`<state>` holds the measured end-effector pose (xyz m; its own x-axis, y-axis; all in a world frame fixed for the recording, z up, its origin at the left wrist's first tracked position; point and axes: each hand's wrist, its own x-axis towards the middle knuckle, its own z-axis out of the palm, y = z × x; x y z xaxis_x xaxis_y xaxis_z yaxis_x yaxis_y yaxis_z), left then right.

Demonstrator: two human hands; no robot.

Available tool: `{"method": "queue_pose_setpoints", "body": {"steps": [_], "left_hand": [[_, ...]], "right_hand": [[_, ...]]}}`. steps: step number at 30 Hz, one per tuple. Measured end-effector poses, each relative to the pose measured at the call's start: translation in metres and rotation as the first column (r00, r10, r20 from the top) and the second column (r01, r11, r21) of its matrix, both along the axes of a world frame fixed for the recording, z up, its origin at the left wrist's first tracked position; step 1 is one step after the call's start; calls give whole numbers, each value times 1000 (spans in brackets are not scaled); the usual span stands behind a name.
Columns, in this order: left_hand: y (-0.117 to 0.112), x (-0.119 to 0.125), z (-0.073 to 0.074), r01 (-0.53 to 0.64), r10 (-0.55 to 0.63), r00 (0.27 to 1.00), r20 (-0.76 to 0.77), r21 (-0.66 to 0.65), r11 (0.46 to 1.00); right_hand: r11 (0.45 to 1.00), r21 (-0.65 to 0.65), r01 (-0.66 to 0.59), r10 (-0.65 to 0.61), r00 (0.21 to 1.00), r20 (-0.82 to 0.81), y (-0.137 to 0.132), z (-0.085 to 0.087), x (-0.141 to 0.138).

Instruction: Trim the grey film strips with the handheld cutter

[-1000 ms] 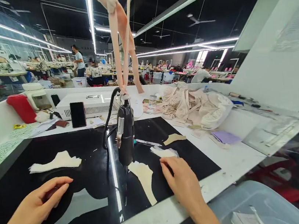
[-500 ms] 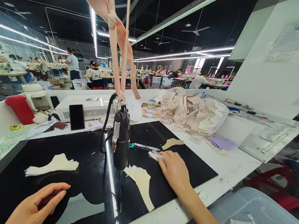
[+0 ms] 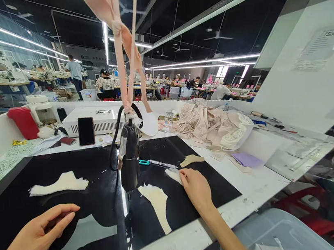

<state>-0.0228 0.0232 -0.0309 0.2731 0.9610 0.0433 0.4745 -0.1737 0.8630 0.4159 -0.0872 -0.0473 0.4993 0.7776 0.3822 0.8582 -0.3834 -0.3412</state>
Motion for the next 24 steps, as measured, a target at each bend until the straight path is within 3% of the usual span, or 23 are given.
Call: {"method": "queue_pose_setpoints", "body": {"steps": [6, 10, 13, 17, 21, 24], "left_hand": [[7, -4, 1, 32, -32, 999, -43, 11, 999], [12, -7, 5, 118, -118, 990, -79, -9, 993], [11, -5, 2, 63, -62, 997, -38, 8, 998], [11, -3, -4, 44, -44, 999, 5, -8, 999], [7, 1, 2, 36, -35, 998, 51, -38, 999], [-3, 4, 15, 44, -42, 997, 66, -42, 998]], "right_hand": [[945, 300, 131, -36, 952, -303, -8, 13, 20], [833, 494, 248, 9, 888, -460, -11, 24, 30], [733, 609, 302, 67, 860, -507, -14, 34, 25], [679, 686, 261, 178, 849, -498, -22, 54, -10], [737, 665, 118, 293, 832, -471, -34, 72, -70], [782, 618, -75, 417, 801, -430, -41, 76, -119]]}}
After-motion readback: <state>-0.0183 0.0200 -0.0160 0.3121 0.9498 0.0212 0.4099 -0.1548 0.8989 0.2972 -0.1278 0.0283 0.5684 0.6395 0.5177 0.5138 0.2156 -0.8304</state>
